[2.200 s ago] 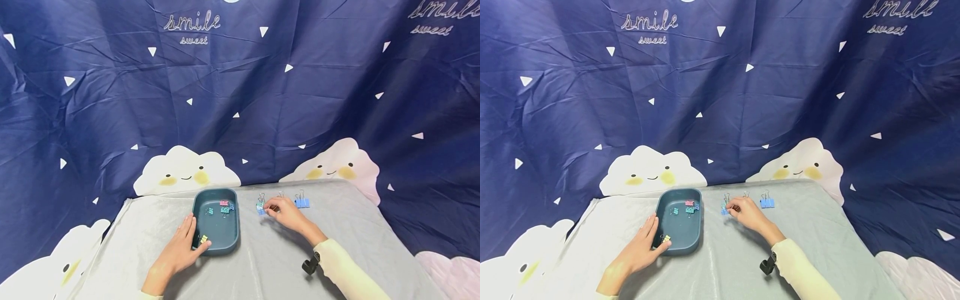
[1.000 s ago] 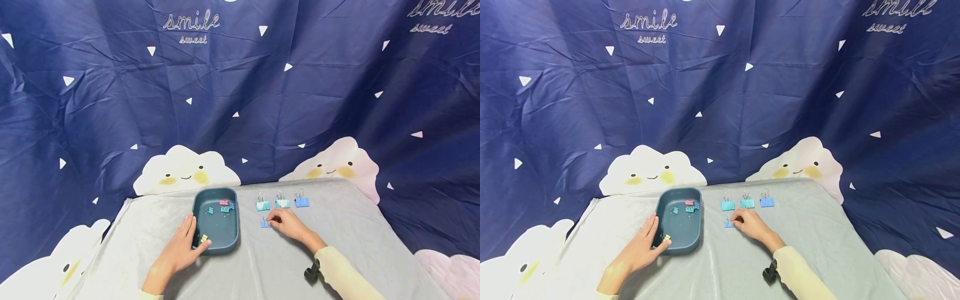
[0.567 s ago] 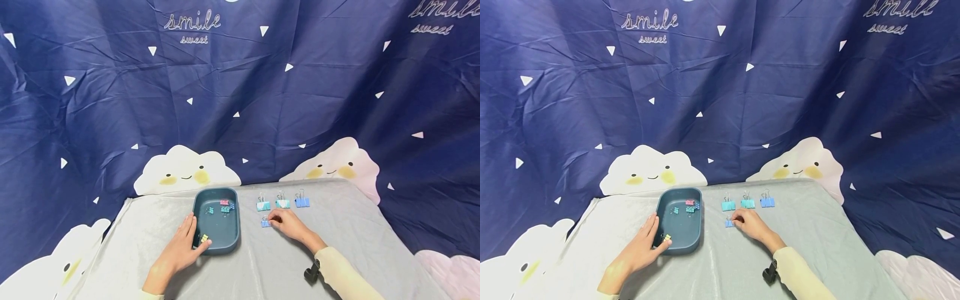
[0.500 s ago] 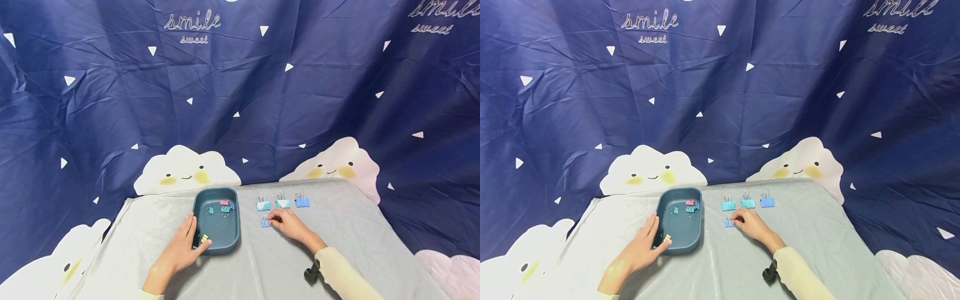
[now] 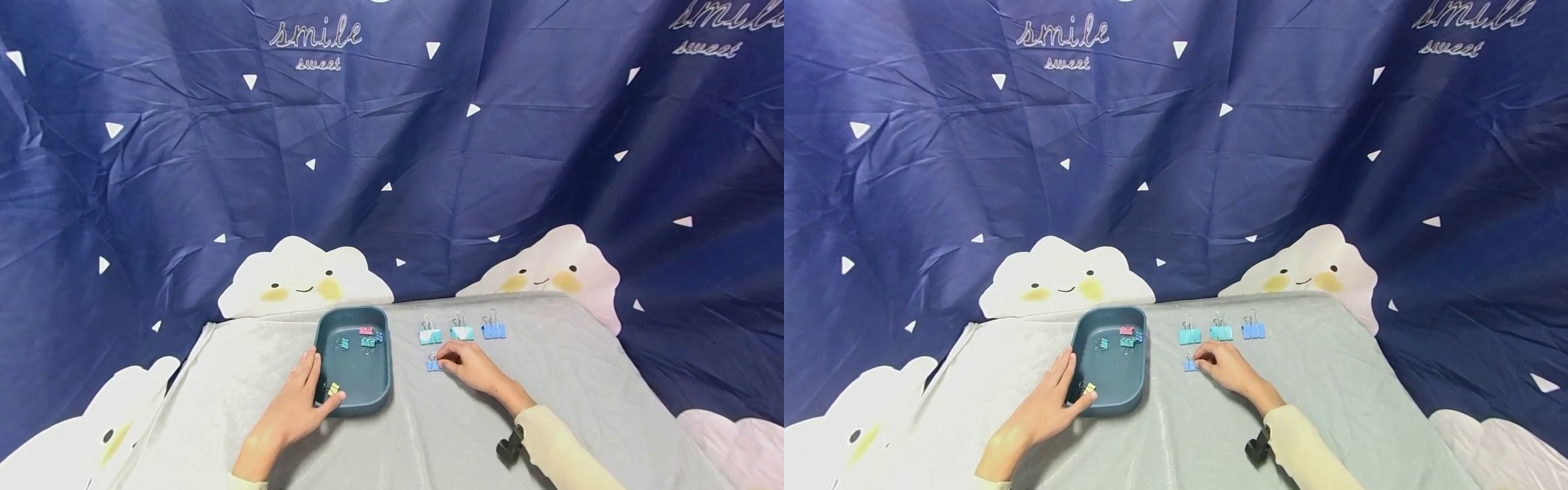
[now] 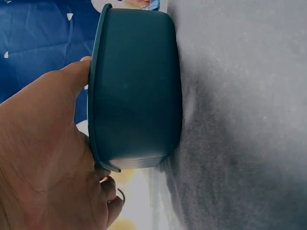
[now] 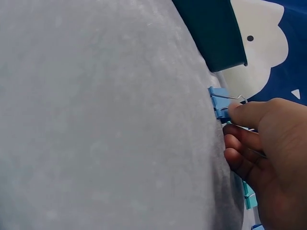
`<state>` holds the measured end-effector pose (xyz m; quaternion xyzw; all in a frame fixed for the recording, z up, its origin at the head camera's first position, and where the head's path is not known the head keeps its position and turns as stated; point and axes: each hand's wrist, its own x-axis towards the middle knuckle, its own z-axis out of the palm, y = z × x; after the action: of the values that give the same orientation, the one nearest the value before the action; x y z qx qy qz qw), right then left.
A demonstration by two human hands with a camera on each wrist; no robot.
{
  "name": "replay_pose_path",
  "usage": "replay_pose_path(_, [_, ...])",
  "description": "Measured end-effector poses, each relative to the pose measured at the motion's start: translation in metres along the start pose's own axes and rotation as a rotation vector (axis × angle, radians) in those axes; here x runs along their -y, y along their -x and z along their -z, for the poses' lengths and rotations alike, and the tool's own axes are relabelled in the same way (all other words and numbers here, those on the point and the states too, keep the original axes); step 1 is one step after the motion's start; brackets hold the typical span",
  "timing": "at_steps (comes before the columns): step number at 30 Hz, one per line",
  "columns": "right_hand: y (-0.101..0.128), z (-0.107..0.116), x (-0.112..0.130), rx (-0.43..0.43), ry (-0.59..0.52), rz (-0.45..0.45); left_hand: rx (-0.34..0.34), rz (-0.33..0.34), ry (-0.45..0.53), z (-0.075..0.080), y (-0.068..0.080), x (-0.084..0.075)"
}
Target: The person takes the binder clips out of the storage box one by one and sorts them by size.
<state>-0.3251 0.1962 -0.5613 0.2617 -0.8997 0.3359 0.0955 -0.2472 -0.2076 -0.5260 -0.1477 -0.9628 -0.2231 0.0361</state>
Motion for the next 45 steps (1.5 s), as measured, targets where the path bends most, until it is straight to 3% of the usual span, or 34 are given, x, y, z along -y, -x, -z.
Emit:
replay_pose_path(17, [-0.014,0.016,0.017,0.023,-0.015,-0.063,-0.006,-0.002,-0.006,-0.001,0.000,0.001])
replay_pose_path(45, [-0.073,0.005,0.080,0.022,0.019,0.116,0.015,0.007,0.007,0.003,0.001,0.000])
